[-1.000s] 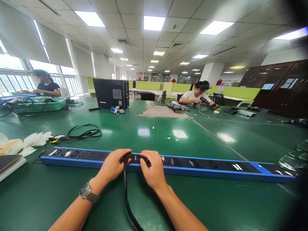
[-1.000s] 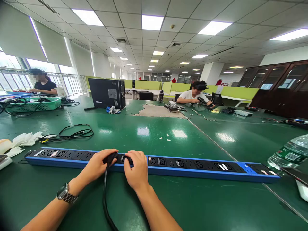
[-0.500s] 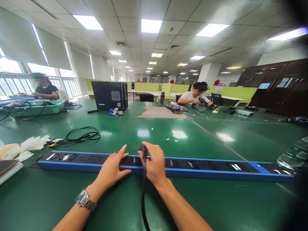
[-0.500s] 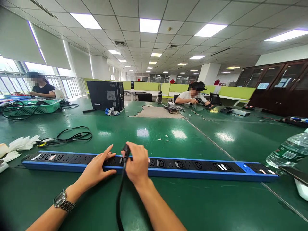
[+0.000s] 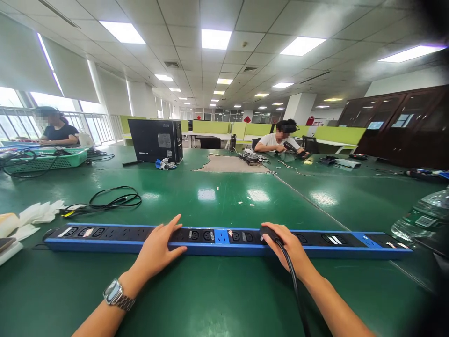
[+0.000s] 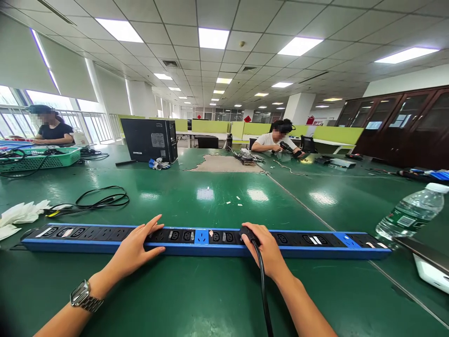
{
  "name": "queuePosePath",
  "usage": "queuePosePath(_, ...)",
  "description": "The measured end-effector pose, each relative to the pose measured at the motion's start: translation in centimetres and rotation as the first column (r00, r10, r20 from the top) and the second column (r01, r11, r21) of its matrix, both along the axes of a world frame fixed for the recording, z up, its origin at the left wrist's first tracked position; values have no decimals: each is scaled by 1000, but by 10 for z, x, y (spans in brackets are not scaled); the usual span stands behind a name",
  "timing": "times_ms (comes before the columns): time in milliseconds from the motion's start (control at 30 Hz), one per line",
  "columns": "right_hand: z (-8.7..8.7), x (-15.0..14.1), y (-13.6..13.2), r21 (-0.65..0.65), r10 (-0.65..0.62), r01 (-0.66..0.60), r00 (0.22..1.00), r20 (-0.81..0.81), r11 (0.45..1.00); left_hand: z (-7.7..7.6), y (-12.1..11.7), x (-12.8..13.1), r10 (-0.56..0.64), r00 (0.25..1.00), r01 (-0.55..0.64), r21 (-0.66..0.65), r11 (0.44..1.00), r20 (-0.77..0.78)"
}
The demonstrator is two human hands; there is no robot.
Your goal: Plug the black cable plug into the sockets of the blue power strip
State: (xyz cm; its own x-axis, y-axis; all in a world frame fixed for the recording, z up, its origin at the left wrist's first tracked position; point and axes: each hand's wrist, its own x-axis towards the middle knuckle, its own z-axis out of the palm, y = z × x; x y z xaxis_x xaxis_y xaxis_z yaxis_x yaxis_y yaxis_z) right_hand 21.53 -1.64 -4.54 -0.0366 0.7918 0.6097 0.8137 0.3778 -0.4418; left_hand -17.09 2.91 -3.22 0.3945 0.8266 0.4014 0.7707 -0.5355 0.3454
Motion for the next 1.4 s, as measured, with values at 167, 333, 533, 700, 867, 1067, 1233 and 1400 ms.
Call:
queuePosePath(167,8,0,-2,-74,79,-70,988,136,995,2,-2,3,-3,999,3,12,1000,48)
queuePosePath(333,-7,2,-7,4,-75,76,983,167,997,9,-13,54,-168,980,155,126,980,101)
queuePosePath(533,-30,13,-21,2,-213,224,926,313,975,19,-18,184,-392,920,387,105,916,28)
queuePosePath(700,-36,16,-22,4,-229,241,916,329,970,15,-14,233,-373,927,374,71,925,-33)
queuePosePath(867,-34,12,-21,-50,-253,285,906,338,957,13,-10,195,-273,930,228,197,953,246)
queuePosePath(1067,-32,10,-20,-77,-268,306,910,317,949,11,5,104,-9,883,2,14,1000,468)
queuePosePath(1233,-31,8,-18,-89,-291,333,904,313,939,8,2,95,-119,919,139,-27,990,377)
queuePosePath(1400,-25,2,-16,-126,-303,350,907,291,928,6,-3,116,-160,972,165,-15,986,173)
